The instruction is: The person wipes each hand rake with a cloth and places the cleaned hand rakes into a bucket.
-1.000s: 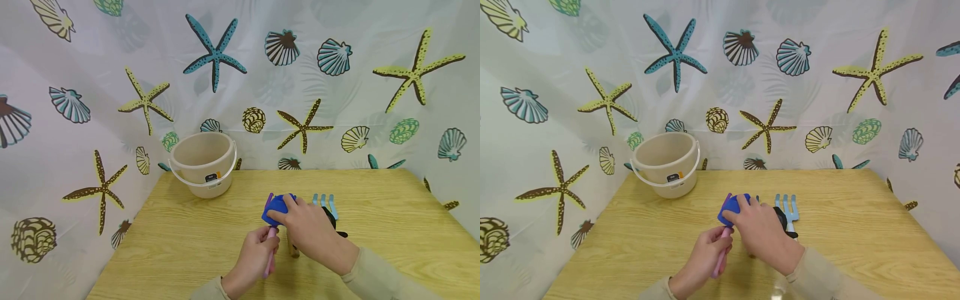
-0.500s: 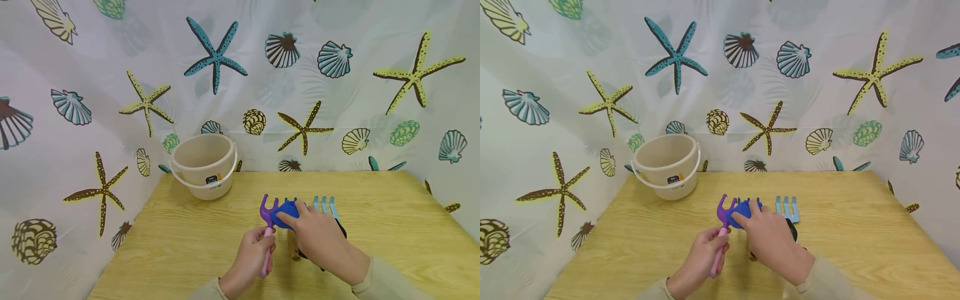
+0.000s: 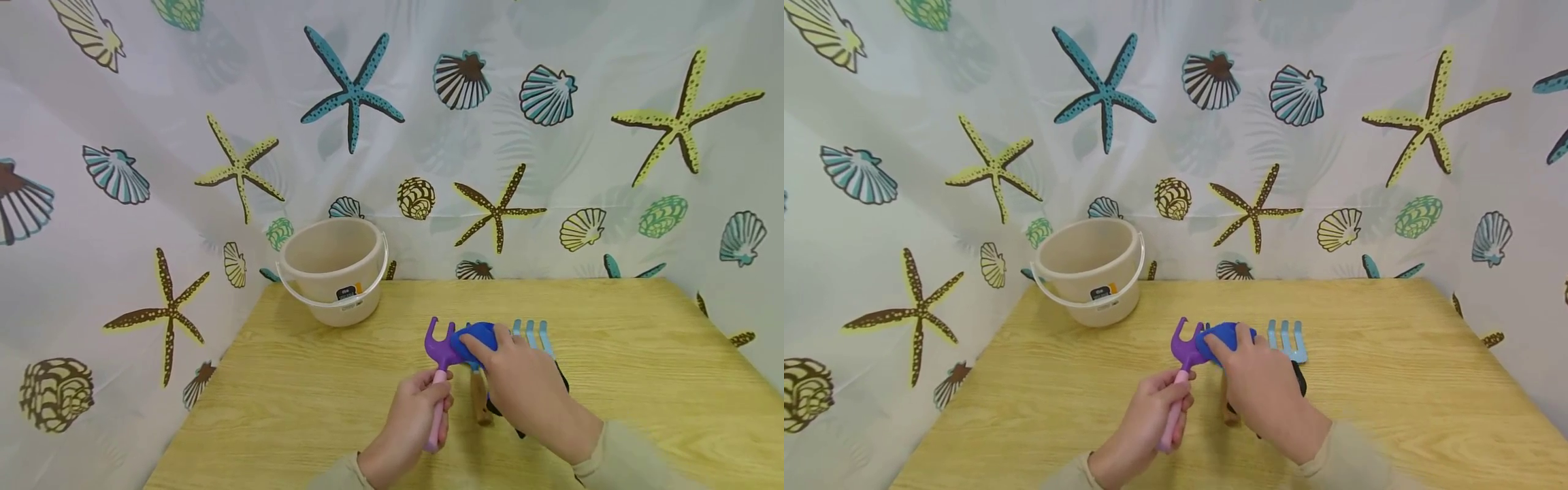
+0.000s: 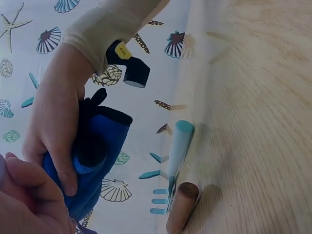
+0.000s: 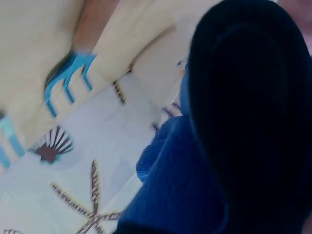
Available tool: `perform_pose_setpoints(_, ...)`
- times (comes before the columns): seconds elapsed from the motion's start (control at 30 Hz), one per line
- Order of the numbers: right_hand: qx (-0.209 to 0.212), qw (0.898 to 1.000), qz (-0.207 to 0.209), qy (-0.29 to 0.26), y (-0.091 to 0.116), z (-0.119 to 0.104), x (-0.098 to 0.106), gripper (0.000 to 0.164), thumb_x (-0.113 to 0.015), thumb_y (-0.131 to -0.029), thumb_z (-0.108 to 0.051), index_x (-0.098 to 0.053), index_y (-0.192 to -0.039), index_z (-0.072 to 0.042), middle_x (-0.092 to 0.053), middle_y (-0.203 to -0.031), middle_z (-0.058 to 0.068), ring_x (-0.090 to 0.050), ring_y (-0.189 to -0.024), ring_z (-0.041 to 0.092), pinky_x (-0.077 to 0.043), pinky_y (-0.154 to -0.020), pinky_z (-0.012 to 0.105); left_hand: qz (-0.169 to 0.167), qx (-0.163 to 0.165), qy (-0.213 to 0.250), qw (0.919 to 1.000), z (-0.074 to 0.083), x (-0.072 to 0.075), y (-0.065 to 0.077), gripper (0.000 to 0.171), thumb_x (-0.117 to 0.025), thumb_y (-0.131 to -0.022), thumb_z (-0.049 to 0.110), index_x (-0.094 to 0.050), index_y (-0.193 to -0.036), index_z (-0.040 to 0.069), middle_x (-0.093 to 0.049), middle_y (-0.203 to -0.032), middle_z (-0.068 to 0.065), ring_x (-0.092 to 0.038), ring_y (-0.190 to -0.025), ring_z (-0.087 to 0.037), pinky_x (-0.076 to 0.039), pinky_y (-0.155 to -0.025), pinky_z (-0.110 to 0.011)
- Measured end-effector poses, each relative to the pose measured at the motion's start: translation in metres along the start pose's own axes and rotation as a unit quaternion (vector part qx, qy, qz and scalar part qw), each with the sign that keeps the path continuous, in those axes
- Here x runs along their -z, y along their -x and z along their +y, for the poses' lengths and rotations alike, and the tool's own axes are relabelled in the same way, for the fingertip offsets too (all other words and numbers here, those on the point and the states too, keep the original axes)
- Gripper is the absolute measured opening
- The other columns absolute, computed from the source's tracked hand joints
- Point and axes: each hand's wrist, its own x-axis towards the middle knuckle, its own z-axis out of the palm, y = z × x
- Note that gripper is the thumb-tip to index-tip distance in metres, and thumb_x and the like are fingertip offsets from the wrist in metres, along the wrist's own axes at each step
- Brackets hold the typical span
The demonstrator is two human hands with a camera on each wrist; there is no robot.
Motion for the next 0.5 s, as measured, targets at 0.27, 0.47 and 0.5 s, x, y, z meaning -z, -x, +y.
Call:
perform_pose_setpoints(0.27,0.021,0.999,0.006,-0.036,0.013,-0.024,-0.007,0.065,-0.074,-0.073,-0.018,-0.054,-0.134,-0.021,-0.055,-0.099,0.018,-0.054,-0.068,0.02,-0.053,-0.041,0.028,-0.026,0.012,0.056,0.998,0.007,0.003,-0.001,0.018,-0.045,-0.098,0.014,-0.05,-0.1,-0.003,-0.051,-0.069,-0.002,-0.043,-0.035,-0.009,-0.036,-0.029,-0.019)
perform_pose_setpoints(0.47,-0.002,0.996,0.048,-0.072,0.005,-0.01,-0.02,0.061,-0.072,-0.077,-0.012,-0.052,-0.135,-0.018,-0.054,-0.097,0.02,-0.054,-0.063,0.021,-0.051,-0.038,0.028,-0.018,0.014,0.067,0.9975,0.006,0.005,-0.001,0.023,-0.044,-0.098,0.014,-0.051,-0.111,-0.004,-0.05,-0.069,-0.001,-0.043,-0.035,-0.008,-0.036,-0.029,-0.018)
perform_pose_setpoints(0.5,-0.011,0.995,0.047,-0.082,0.002,-0.006,-0.021,0.06,-0.071,-0.079,-0.013,-0.052,-0.136,-0.017,-0.054,-0.097,0.02,-0.054,-0.06,0.021,-0.051,-0.038,0.028,-0.018,0.015,0.068,0.9974,0.006,0.005,-0.001,0.023,-0.045,-0.098,0.014,-0.051,-0.112,-0.004,-0.05,-0.068,-0.002,-0.043,-0.035,-0.008,-0.035,-0.028,-0.018)
